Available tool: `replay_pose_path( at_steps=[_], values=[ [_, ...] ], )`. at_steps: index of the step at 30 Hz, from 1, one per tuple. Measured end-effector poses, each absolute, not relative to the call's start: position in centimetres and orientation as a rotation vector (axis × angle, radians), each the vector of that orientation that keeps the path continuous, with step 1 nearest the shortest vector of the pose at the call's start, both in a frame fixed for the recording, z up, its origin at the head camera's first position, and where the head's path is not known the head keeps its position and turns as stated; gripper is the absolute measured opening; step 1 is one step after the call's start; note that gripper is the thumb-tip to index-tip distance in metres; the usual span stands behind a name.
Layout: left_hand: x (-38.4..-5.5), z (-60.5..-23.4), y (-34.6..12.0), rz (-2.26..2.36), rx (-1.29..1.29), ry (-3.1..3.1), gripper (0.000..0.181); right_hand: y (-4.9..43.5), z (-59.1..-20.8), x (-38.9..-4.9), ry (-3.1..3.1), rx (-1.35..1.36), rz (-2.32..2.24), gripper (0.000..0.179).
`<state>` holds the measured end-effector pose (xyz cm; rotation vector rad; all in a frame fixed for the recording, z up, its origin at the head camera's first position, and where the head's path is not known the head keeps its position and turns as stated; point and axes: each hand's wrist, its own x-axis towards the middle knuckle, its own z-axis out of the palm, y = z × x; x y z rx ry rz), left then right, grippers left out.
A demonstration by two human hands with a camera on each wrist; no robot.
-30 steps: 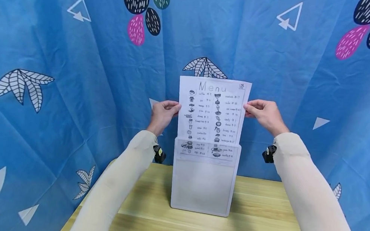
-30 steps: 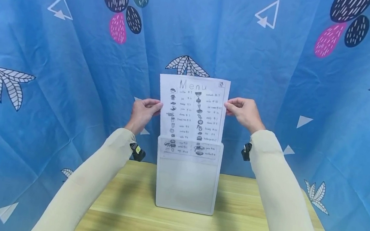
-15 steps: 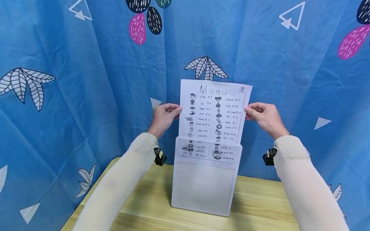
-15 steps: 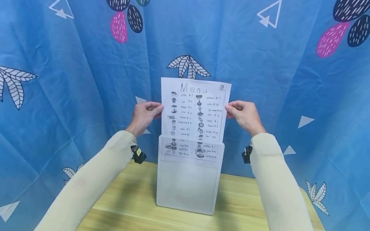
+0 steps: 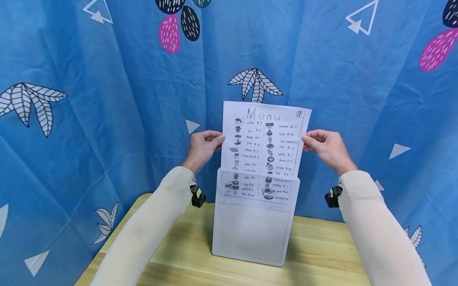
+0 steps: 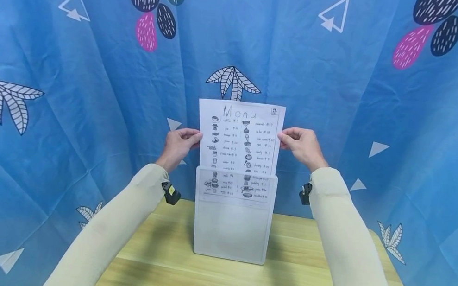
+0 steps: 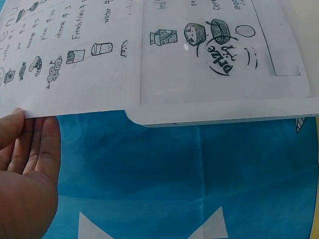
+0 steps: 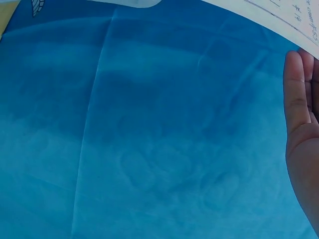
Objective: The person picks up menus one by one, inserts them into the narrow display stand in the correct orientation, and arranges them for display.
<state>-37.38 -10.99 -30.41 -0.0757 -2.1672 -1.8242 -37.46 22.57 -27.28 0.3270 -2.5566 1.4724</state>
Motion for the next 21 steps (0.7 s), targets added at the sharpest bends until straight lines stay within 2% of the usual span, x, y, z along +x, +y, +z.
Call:
replay_pose_path(
  at_steps=[21],
  values=[
    [-37.0, -31.6, -11.1, -1.826, -0.050, -2.213, 0.019, 22.7, -28.7, -37.0, -2.599, 0.297, 1.475, 0.041]
  ],
)
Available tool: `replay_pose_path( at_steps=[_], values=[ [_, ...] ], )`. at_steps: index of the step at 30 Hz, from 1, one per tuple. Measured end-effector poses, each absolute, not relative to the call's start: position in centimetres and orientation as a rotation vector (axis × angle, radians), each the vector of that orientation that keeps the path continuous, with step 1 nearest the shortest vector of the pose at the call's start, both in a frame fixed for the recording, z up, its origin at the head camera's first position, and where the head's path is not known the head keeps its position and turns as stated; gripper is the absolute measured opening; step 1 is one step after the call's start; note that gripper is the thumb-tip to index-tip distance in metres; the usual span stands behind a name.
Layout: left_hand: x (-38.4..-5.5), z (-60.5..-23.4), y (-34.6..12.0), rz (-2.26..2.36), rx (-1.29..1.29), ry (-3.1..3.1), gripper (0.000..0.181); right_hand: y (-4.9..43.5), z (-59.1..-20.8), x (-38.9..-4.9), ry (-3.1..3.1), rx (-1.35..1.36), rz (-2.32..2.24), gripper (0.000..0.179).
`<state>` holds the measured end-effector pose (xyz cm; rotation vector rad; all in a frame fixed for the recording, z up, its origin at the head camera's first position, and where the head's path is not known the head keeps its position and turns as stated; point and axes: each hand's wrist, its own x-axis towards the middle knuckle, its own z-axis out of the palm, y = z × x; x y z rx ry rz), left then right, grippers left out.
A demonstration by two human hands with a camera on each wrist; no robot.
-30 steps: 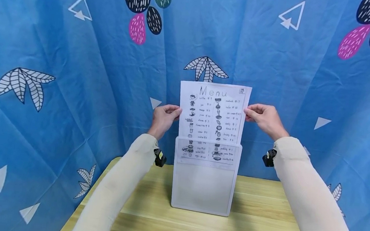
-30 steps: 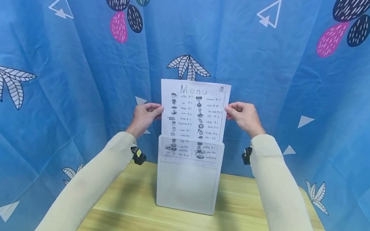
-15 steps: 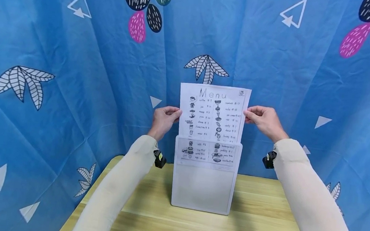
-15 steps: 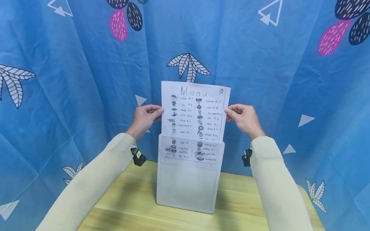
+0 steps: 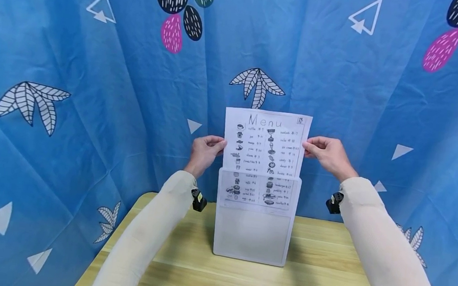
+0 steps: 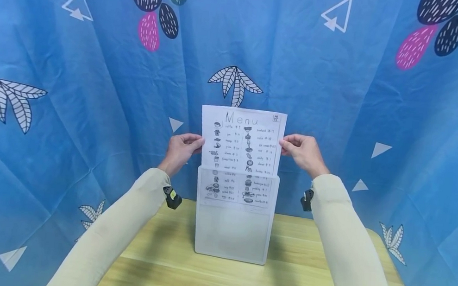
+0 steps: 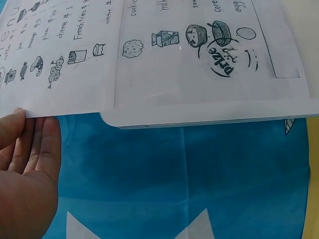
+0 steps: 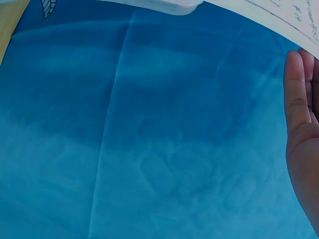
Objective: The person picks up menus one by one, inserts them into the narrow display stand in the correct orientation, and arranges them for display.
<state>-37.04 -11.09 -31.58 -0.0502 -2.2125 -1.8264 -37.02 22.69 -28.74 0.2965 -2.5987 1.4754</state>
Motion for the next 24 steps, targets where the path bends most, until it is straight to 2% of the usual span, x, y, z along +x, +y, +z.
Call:
replay_pose_path(
  at_steps=[15, 24],
  values=[
    [-37.0, -32.6, -11.2, -1.849, -0.055, -2.213, 0.019, 22.7, -29.8, -37.1, -2.586, 0.318, 1.491, 0.038],
    [-36.9, -32.8, -11.3, -1.852, -0.054, -2.216, 0.020, 22.6, -27.6, -37.2, -2.547, 0.326, 1.452, 0.042]
  ],
)
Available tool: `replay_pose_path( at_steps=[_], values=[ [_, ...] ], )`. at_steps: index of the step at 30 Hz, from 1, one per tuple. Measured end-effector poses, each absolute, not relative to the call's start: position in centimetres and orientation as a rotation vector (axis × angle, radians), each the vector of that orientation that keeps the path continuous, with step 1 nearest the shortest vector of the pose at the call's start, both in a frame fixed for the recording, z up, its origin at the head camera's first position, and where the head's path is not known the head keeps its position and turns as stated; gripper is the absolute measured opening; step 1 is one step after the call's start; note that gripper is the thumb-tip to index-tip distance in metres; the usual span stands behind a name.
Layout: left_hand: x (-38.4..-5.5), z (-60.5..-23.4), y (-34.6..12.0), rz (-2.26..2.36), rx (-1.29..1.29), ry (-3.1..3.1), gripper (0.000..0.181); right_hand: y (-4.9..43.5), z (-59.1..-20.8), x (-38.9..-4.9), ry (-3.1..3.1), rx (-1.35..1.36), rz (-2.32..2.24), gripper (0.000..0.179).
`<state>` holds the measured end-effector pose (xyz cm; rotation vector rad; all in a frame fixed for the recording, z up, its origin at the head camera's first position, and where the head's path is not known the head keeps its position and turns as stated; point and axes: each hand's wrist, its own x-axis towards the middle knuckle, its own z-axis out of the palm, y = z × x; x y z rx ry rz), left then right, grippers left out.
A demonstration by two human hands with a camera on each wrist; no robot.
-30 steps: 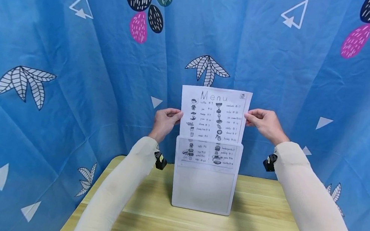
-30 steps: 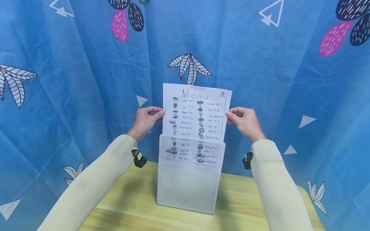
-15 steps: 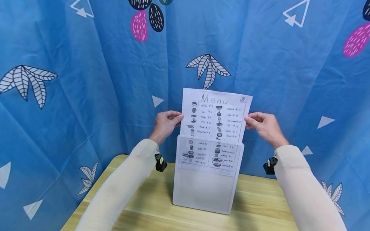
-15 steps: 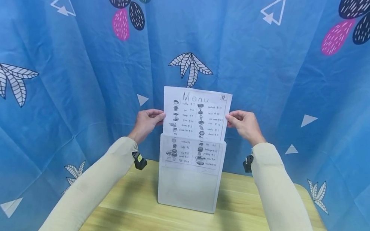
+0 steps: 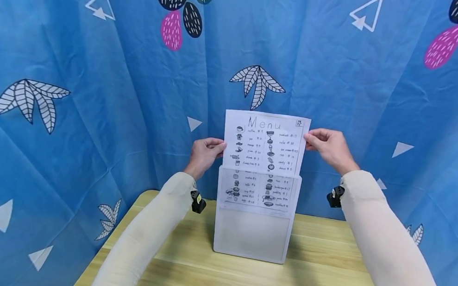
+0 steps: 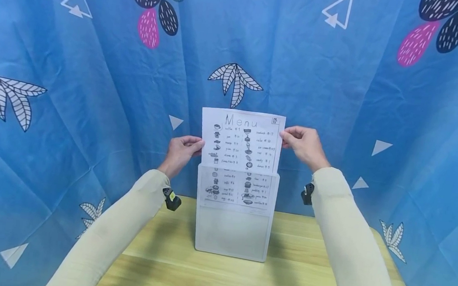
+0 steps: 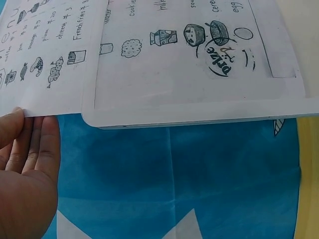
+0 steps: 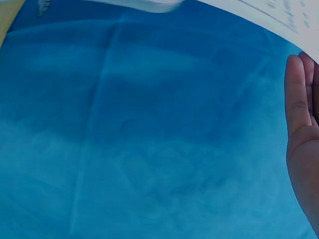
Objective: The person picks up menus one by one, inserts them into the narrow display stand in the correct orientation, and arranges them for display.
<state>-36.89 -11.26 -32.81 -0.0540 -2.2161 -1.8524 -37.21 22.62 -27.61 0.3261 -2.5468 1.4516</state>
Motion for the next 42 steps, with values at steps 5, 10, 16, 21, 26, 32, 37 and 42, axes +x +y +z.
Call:
replay_pose_path(
  at_steps=[5, 10, 16, 21, 26, 32, 37, 42],
  values=[
    [-36.8, -32.7, -11.3, -1.859, -0.063, -2.213, 0.021, 22.2, -25.8, -37.3, -2.479, 0.328, 1.429, 0.043],
    [-36.9, -31.9, -11.2, -1.844, -0.046, -2.211, 0.022, 21.8, -25.3, -37.2, -2.477, 0.328, 1.423, 0.043],
    [-37.5, -28.7, -10.7, -1.801, -0.109, -2.124, 0.022, 21.8, -25.4, -37.2, -2.473, 0.323, 1.426, 0.042],
    [-37.5, -26.3, -10.3, -1.754, -0.127, -2.072, 0.022, 21.8, -25.3, -37.1, -2.477, 0.315, 1.436, 0.041],
    [-37.5, -25.4, -10.0, -1.718, -0.115, -2.089, 0.022, 21.7, -25.1, -37.1, -2.445, 0.326, 1.440, 0.041],
    [-37.4, -25.4, -10.0, -1.703, -0.119, -2.090, 0.021, 21.7, -24.9, -37.1, -2.399, 0.343, 1.453, 0.040],
    [-37.3, -25.6, -10.1, -1.682, -0.111, -2.106, 0.021, 22.0, -25.2, -37.1, -2.428, 0.332, 1.435, 0.040],
    [-37.2, -26.0, -10.0, -1.658, -0.124, -2.118, 0.022, 22.3, -25.6, -37.1, -2.451, 0.331, 1.417, 0.042]
  ],
)
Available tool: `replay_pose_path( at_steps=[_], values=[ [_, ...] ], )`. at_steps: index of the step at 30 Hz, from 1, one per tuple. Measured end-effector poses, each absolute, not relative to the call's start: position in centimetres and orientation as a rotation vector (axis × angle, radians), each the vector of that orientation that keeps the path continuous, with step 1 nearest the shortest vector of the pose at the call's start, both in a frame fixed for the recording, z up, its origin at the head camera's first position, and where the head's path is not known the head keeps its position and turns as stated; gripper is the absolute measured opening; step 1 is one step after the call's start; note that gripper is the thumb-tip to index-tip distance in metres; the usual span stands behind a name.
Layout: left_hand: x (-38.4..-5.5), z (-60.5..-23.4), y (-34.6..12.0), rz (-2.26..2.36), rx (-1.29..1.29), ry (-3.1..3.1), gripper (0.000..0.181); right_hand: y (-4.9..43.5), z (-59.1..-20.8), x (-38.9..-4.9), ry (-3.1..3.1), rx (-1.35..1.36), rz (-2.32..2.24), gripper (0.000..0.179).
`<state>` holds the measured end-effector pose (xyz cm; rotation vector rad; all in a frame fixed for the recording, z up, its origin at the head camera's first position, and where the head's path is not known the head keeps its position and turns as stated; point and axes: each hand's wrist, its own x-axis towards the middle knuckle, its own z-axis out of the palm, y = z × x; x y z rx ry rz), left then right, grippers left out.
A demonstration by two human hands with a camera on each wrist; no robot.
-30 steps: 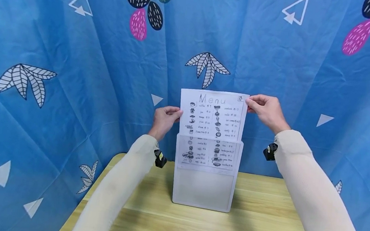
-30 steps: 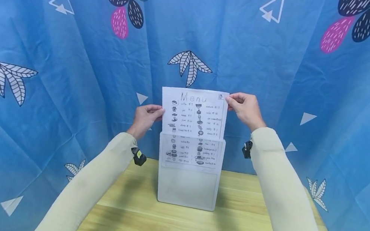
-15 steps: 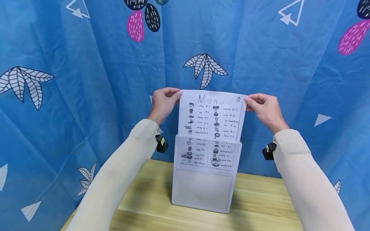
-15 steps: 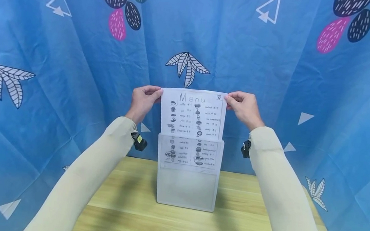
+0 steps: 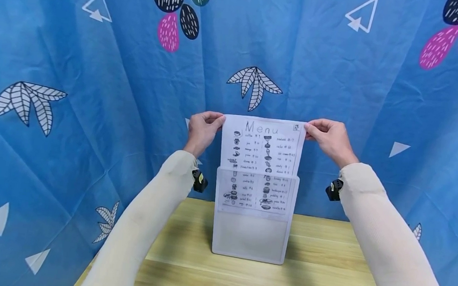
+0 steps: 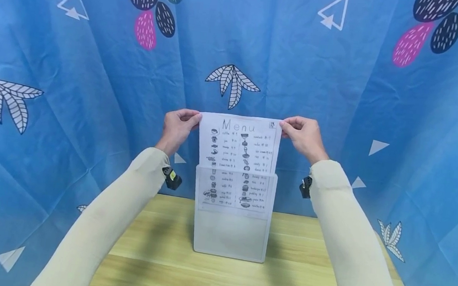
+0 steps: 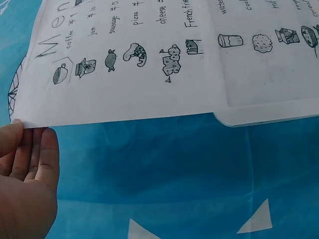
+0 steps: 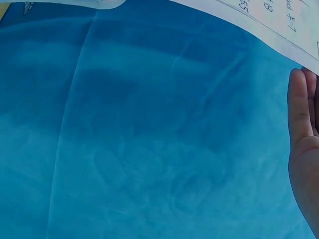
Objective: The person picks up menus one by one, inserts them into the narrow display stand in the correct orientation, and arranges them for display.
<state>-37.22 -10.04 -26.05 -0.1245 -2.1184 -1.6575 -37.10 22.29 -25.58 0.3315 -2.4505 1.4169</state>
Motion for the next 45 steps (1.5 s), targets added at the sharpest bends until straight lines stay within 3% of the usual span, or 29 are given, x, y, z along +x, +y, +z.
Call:
replay_pose_path(
  at_steps=[45],
  values=[
    [-36.8, -30.4, -10.6, -1.623, -0.129, -2.189, 0.017, 22.3, -29.7, -36.8, -2.497, 0.328, 1.393, 0.034]
  ],
)
